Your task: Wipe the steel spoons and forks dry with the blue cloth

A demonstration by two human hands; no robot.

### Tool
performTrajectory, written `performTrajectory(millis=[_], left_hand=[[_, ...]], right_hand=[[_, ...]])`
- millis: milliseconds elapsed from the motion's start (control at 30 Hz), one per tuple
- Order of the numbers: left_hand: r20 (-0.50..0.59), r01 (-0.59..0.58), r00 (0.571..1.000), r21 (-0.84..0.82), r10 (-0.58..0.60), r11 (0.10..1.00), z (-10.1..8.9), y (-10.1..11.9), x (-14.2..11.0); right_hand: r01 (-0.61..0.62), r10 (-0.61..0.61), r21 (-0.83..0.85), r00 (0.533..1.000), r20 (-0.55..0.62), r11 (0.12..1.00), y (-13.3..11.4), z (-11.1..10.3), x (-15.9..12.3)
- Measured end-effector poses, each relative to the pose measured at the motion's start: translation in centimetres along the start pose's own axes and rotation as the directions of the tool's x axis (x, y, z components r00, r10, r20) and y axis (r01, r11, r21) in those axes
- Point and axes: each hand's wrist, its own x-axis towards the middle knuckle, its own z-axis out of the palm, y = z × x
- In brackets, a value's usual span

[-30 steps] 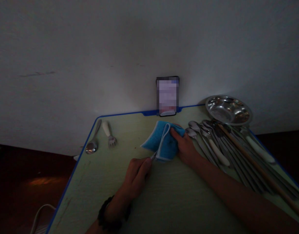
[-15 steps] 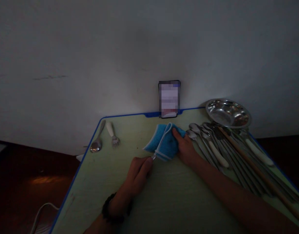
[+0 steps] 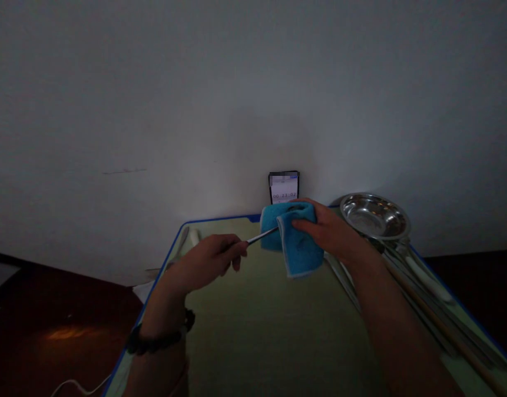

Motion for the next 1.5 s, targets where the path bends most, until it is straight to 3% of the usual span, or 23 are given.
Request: performTrajectory(millis=[67,233,333,433,700,933,1000,1100,1200,1367,1500], left_hand=[[-0.088,-0.012,0.996,0.095,0.021,0.995,-0.6,0.3,-0.5],[-0.005,0.012,1.000,0.158,-0.012,0.987,-0.1,-0.5,-1.6],[-0.087,-0.006,0.996,0.184,0.023,0.983,-0.2,-0.5,-1.3],[-0.165,-0.057,0.982,0.187,0.089,0.981,-0.4,-0.1,-0.7],[-0.222,-0.119,0.963,0.164,0.154,0.979,0.1,-0.2,-0.1],[-0.433,-0.020,0.900,0.078,0.052,0.997,-0.1,-1.0,0.3],[-0.418,-0.006,0.907,0.078,0.038,0.997,-0.2,-1.1,0.3],[-0.296,-0.045,0.953,0.071,0.064,0.996,-0.4,-1.0,0.1],[-0.217,-0.074,0.973,0.056,0.084,0.996,-0.4,-0.8,-0.1],[-0.234,-0.088,0.968,0.019,0.090,0.996,0.1,-0.4,-0.1],[-0.225,-0.090,0.970,0.000,0.088,0.996,1.0,0.2,0.5]], right_hand=[[0.033,-0.031,-0.102,0.999,0.025,0.994,-0.2,-0.3,0.2],[0.097,-0.016,-0.363,0.976,0.219,0.927,0.1,-0.8,0.4],[0.102,0.048,-0.481,0.956,0.290,0.871,-0.4,-1.0,0.5],[0.113,0.095,-0.522,0.930,0.356,0.845,-0.8,-1.1,0.5],[0.054,0.285,-0.653,0.871,0.401,0.755,-1.0,-1.5,-0.3],[0.059,0.263,-0.622,0.871,0.414,0.781,-0.7,-1.9,-0.2],[0.068,0.247,-0.619,0.878,0.409,0.783,-0.5,-2.1,-0.1],[0.080,0.249,-0.645,0.881,0.402,0.760,-0.2,-2.3,0.0],[0.098,0.247,-0.674,0.884,0.397,0.732,-0.1,-2.2,0.2],[0.145,0.233,-0.689,0.875,0.425,0.710,-0.6,-1.0,0.1],[0.206,0.172,-0.587,0.835,0.522,0.783,-1.5,0.2,0.1]])
